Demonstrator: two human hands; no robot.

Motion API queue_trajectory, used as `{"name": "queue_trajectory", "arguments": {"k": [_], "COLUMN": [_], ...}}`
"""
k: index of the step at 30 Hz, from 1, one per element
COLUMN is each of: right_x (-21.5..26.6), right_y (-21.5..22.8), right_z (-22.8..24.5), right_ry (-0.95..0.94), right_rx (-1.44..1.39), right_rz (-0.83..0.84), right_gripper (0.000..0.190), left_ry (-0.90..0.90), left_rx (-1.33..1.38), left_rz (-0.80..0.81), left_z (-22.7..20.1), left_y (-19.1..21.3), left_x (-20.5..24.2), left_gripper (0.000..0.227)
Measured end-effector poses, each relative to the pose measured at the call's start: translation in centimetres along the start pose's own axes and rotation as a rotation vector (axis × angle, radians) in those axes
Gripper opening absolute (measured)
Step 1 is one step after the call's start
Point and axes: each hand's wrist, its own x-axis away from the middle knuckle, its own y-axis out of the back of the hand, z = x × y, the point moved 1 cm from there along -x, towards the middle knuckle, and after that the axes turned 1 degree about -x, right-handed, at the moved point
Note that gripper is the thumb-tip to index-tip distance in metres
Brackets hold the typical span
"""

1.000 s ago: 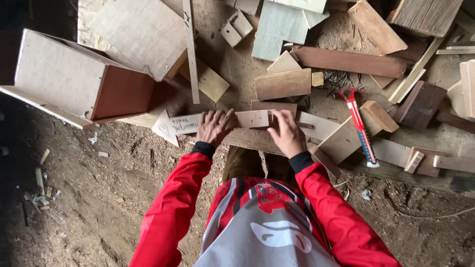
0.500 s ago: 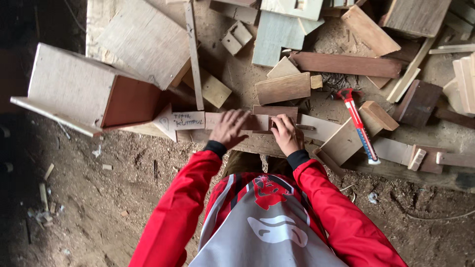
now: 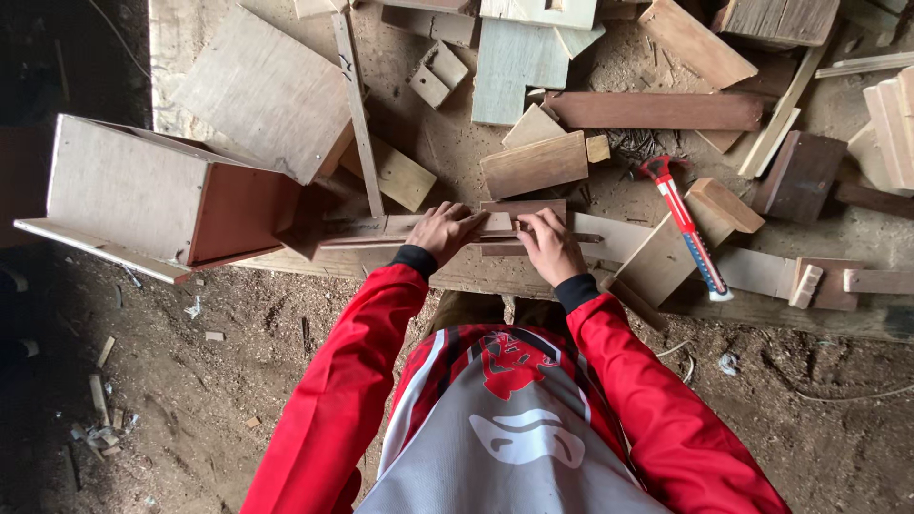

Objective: The person assembles small wooden pieces into a frame-like structure using a hammer and nails. They repeatedly position the pieces, hammer nails to secure them, and adjust the alignment of the components throughout the process.

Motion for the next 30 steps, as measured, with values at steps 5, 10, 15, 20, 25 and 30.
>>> {"name": "queue_trajectory", "arguments": {"k": [5,10,15,20,25,30], "right_x": [0.3,1.3,2.3,2.8,2.8,-0.8], "right_y": [0.2,-0.3,-0.2,-0.4,1.1,4.7], "right_z": [-0.3,0.4,1.1,2.0,0.3,-7.0], "right_ry": [-0.103,-0.122,-0.122,-0.136,-0.196,-0.337], "right_rx": [-0.129,-0.087,-0.116,-0.185,-0.159,0.109], "right_rz": [0.023,0.036,0.031,0.039,-0.074,-0.396], "right_gripper": [0.021,0.028,0.038,0.042,0.028,0.014], "left_ry": [-0.026,-0.022,0.013,0.054,0.085,0.127], "left_rx": [-0.015,-0.022,-0.068,-0.077,0.040,0.062], "left_rz": [-0.061,-0.087,-0.212,-0.261,-0.178,-0.083], "left_z": [0.1,-0.7,-2.2,-2.9,-3.4,-3.0], "left_y": [0.1,-0.7,-1.4,-1.4,-1.1,-1.5], "left_x": [0.3,2.1,3.1,2.9,2.6,2.6], "left_gripper": [0.044,0.076,0.075,0.072,0.072,0.066]}}
